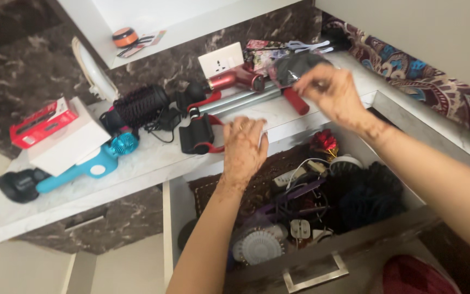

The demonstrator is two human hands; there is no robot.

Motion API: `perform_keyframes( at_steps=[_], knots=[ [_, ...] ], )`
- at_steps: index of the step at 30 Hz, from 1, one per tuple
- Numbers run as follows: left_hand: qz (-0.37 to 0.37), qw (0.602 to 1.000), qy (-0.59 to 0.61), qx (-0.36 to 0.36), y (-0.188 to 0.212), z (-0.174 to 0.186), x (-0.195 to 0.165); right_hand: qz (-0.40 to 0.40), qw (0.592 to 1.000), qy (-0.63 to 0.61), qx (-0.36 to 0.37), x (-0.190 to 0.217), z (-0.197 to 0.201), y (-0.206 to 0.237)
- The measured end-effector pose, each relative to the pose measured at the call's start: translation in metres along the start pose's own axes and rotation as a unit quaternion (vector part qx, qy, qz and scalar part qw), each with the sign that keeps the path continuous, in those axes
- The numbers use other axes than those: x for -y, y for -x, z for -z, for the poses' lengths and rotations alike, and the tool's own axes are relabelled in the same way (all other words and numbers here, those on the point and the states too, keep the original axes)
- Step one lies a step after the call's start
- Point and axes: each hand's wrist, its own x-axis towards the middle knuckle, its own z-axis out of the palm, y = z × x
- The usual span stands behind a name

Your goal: The person pulls open a dresser drawer filled with hair styling tools and accessories and removes items one by one, placing hair dryers, brushes, a curling iron, a massage gun, boxes, and cables onto the counter above. They arrange the items on the counter while continuing to lift more objects out of the drawer.

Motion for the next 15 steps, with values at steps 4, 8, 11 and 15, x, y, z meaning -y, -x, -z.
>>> perform_keyframes(
  at_steps=[4, 8, 11, 15],
  knots=[
    [-0.033, 0.993, 0.005, 0.11, 0.051, 0.0, 0.004, -0.018, 0.982, -0.017, 0.19, 0.033, -0.024, 0.045],
    [0.019, 0.965, -0.012, 0.263, 0.087, -0.024, 0.019, -0.059, 0.931, 0.057, 0.355, 0.022, -0.049, 0.071],
    [0.065, 0.934, -0.038, 0.35, 0.107, -0.055, 0.037, -0.064, 0.908, 0.098, 0.402, -0.007, -0.066, 0.083],
    [0.112, 0.923, -0.043, 0.365, 0.12, -0.113, 0.054, -0.047, 0.906, 0.144, 0.395, -0.058, -0.075, 0.087]
  ],
)
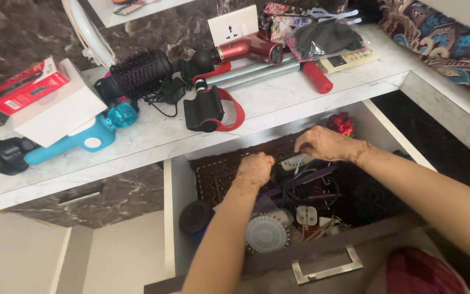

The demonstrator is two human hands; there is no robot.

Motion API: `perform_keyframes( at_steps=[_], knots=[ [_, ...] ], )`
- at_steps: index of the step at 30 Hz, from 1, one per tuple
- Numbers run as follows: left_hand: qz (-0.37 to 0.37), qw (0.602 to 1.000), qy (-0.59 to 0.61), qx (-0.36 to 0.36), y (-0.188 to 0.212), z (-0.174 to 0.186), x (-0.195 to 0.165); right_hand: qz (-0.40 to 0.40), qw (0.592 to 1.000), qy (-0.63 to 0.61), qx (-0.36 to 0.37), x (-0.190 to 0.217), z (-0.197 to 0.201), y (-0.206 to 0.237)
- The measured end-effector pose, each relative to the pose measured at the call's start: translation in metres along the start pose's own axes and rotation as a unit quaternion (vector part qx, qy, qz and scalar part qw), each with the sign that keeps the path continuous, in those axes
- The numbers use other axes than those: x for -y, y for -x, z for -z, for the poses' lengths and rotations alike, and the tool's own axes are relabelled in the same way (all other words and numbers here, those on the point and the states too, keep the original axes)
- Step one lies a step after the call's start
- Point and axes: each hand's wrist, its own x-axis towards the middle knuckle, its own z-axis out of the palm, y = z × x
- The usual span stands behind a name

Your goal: The person pulls open a dresser drawer filled with hair styling tools and accessories and removes items one by one, placing hair dryers, brushes, a curling iron, a massage gun, boxes, and cables onto the counter above. They arrange the items on the counter while continuing to lift more objects out of the drawer.

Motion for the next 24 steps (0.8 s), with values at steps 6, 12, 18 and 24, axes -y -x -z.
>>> perform_keyframes(
  at_steps=[6, 12, 18, 24],
  knots=[
    [0.092, 0.994, 0.05, -0.043, -0.053, -0.055, -0.018, -0.05, 0.994, 0.099, 0.023, -0.046, -0.027, -0.021],
    [0.107, 0.975, 0.161, -0.107, -0.036, -0.11, -0.029, -0.119, 0.977, 0.093, 0.149, -0.068, -0.068, -0.014],
    [0.198, 0.928, 0.306, -0.079, -0.014, -0.131, -0.034, -0.156, 0.971, 0.121, 0.134, -0.083, -0.081, -0.004],
    [0.209, 0.909, 0.359, -0.04, -0.012, -0.136, -0.025, -0.299, 0.94, 0.113, 0.12, -0.077, -0.081, -0.001]
  ],
)
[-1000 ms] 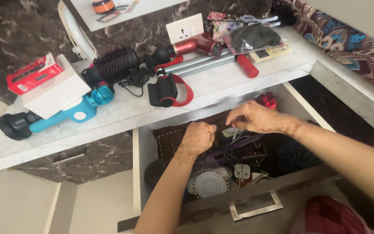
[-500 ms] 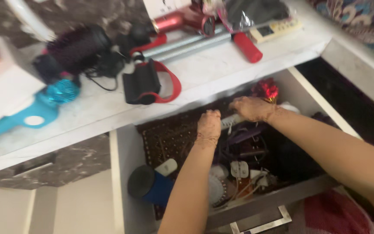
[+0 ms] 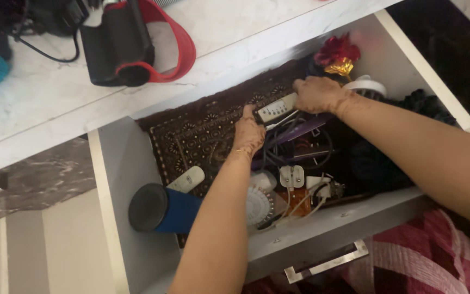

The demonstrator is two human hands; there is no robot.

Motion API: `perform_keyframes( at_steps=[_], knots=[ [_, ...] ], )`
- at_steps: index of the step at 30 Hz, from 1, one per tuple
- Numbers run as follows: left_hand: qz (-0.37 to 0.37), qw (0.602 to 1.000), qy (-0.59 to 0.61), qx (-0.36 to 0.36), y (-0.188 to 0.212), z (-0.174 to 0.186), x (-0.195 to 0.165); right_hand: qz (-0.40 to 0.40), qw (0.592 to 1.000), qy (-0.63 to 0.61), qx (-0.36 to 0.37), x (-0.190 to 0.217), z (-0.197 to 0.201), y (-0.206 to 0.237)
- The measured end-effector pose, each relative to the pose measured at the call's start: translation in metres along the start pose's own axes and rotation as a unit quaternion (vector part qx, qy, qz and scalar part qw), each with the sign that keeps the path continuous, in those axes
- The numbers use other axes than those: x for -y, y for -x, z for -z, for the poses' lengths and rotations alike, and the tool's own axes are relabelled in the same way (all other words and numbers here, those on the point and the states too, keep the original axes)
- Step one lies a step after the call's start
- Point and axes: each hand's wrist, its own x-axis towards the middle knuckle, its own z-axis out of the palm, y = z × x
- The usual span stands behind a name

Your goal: The person pulls open a dresser drawer filled with hair styling tools and accessories and removes items one by one, placing hair dryers, brushes, a curling iron, a massage gun, boxes, and cables onto the counter above. They arrange the items on the counter while continuing to lift more objects out of the drawer.

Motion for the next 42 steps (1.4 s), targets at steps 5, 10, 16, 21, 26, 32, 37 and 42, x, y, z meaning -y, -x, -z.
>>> perform_keyframes(
  at_steps=[5, 10, 16, 21, 26, 32, 37, 42],
  knots=[
    [0.058, 0.993, -0.005, 0.1, -0.007, -0.008, 0.005, -0.042, 0.995, -0.047, 0.079, -0.008, -0.003, -0.007],
    [0.085, 0.986, -0.014, 0.141, -0.002, 0.0, -0.009, 0.012, 0.994, -0.1, 0.044, -0.008, -0.013, -0.011],
    [0.14, 0.987, -0.031, 0.07, 0.003, 0.011, -0.025, -0.015, 0.946, -0.323, 0.02, -0.009, -0.012, -0.008],
    [-0.104, 0.976, 0.145, -0.121, -0.009, 0.019, -0.017, 0.41, 0.871, -0.163, -0.216, -0.024, 0.003, -0.001],
    [-0.192, 0.939, 0.132, -0.254, -0.024, 0.035, -0.038, 0.274, 0.854, -0.401, -0.186, -0.004, 0.018, 0.004],
    [-0.094, 0.972, 0.105, -0.188, -0.021, 0.075, -0.076, 0.486, 0.787, -0.181, -0.334, 0.003, 0.062, 0.013],
    [-0.222, 0.92, 0.225, -0.232, 0.021, 0.1, -0.122, 0.089, 0.734, -0.673, -0.024, -0.004, 0.085, 0.045],
    [-0.14, 0.959, 0.176, -0.175, 0.063, 0.16, -0.176, 0.097, 0.742, -0.662, -0.027, 0.002, 0.132, 0.078]
  ],
)
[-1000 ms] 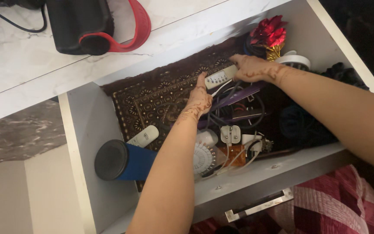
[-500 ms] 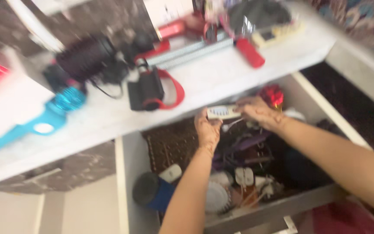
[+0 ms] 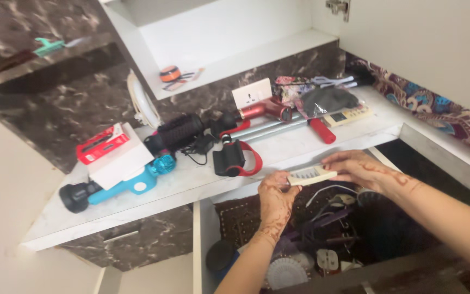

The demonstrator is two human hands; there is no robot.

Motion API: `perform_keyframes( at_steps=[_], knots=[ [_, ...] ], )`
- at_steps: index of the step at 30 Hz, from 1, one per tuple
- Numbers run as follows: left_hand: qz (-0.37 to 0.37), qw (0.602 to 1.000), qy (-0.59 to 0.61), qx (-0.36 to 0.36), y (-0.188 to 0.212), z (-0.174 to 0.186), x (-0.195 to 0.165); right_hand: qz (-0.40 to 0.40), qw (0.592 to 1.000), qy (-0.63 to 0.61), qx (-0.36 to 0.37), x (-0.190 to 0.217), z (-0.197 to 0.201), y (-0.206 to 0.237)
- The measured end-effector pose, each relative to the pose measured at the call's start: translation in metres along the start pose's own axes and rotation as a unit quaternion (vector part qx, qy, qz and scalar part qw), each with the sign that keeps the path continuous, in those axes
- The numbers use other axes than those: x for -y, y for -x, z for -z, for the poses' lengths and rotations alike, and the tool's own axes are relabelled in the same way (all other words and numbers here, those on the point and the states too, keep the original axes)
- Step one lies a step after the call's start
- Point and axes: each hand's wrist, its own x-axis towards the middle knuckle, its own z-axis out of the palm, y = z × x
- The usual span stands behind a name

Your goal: The person pulls open a dresser drawer filled with hair styling tools and accessories and removes items one by one, placing hair dryers, brushes, a curling iron, a massage gun, boxes, and cables onto the counter above. They arrange the items on the counter while continuing to lift more objects out of the drawer.

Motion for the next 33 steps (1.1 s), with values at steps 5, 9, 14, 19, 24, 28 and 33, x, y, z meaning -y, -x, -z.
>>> perform_keyframes(
  at_steps=[5, 9, 14, 19, 24, 28, 33],
  knots=[
    [-0.087, 0.992, 0.073, -0.06, -0.025, 0.028, -0.058, 0.079, 0.994, -0.012, -0.078, 0.052, -0.029, -0.005],
    [-0.098, 0.99, 0.06, -0.08, -0.06, 0.052, -0.077, 0.17, 0.98, -0.045, -0.096, 0.084, -0.055, -0.033],
    [-0.138, 0.986, -0.011, -0.095, -0.113, 0.061, -0.067, 0.279, 0.956, -0.076, -0.057, 0.102, -0.069, -0.074],
    [-0.163, 0.977, -0.09, -0.103, -0.163, 0.051, -0.034, 0.274, 0.954, -0.057, -0.111, 0.117, -0.076, -0.114],
    [-0.091, 0.978, -0.166, -0.092, -0.205, 0.028, -0.007, 0.288, 0.948, -0.036, -0.128, 0.135, -0.073, -0.147],
    [-0.067, 0.962, -0.255, -0.066, -0.222, 0.018, 0.008, 0.219, 0.954, 0.069, -0.193, 0.137, -0.074, -0.164],
    [-0.061, 0.943, -0.322, -0.062, -0.233, 0.019, 0.018, 0.185, 0.969, 0.081, -0.14, 0.132, -0.072, -0.18]
  ],
)
